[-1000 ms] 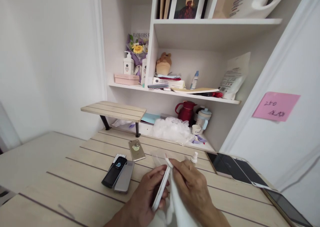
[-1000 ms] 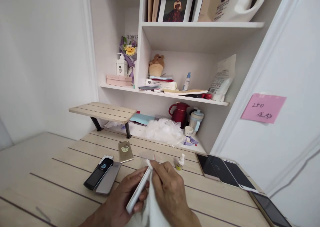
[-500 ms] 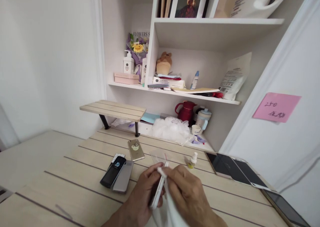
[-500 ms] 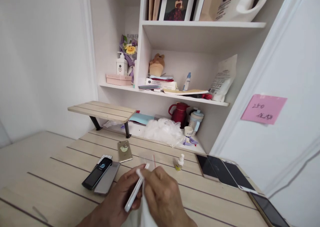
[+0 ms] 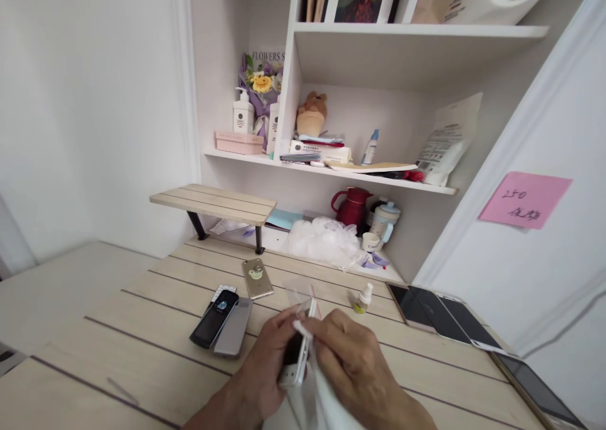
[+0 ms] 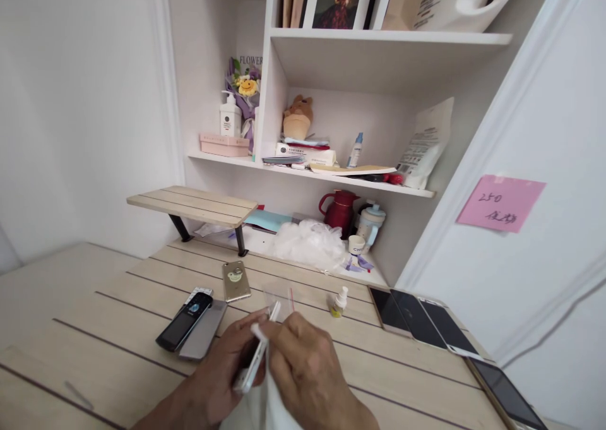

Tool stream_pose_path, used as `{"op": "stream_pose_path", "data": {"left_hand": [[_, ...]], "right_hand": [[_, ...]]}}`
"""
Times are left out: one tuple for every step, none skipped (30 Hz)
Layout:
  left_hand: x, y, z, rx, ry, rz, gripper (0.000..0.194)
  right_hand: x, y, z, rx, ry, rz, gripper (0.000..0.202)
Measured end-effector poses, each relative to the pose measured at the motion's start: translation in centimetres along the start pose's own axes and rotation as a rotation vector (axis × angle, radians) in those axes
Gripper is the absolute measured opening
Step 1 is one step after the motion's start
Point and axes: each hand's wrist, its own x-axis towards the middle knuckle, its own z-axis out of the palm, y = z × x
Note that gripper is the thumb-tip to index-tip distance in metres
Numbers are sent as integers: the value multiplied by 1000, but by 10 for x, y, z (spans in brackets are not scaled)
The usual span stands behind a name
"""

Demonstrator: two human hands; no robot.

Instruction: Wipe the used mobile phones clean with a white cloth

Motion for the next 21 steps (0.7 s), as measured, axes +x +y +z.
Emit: {"op": "stream_pose_path", "data": {"left_hand": [[0, 1, 0, -34, 12, -10, 14], [0, 3, 0, -61, 18, -22, 15], [0, 4, 0, -80, 18, -34, 15], [0, 4, -1, -96, 18, -44, 15], [1, 4, -1, -103, 18, -53, 14], [1, 3, -2, -102, 18, -59, 14], [1, 2, -3, -95, 19, -65, 15], [2, 1, -4, -82, 24, -70, 17], [3, 0, -5, -59, 28, -76, 19], [3, -2, -5, -26, 28, -75, 20], [3, -3, -5, 12, 19, -72, 20], [3, -3, -5, 48, -1, -70, 19], [3, -4, -4, 78, -27, -69, 17], [2, -5, -3, 99, -55, -66, 17], [2, -5, -3, 108, -73, -58, 18], [2, -6, -2, 104, -75, -49, 17], [1, -6, -2, 90, -64, -44, 17], [1, -5, -2, 62, -42, -40, 16], [1, -4, -3, 20, -13, -39, 16], [2, -3, -3, -34, 20, -45, 16], [2, -1, -4, -89, 52, -50, 14]], "right_hand": [[1, -6, -1, 26, -65, -32, 31], [2, -12, -2, 52, -129, -62, 31], [2, -18, -3, 77, -181, -84, 32], [3, -21, -4, 97, -216, -95, 32], [3, -23, -5, 111, -232, -99, 32], [4, -23, -6, 121, -227, -101, 32], [3, -20, -6, 128, -210, -94, 32], [3, -16, -6, 128, -182, -76, 31], [2, -10, -5, 121, -144, -50, 31], [1, -3, -4, 104, -96, -18, 31], [0, 4, -3, 82, -45, 20, 31], [-1, 10, -2, 60, 3, 62, 31], [-2, 16, -1, 38, 49, 100, 30], [-2, 20, 0, 22, 89, 126, 30], [-3, 22, 1, 15, 118, 142, 29], [-3, 22, 2, 14, 130, 146, 29], [-3, 20, 3, 19, 124, 139, 30], [-3, 17, 4, 27, 102, 121, 30], [-2, 12, 4, 36, 71, 93, 31], [-2, 7, 5, 45, 32, 58, 32], [-1, 1, 4, 54, -10, 22, 32]]}}
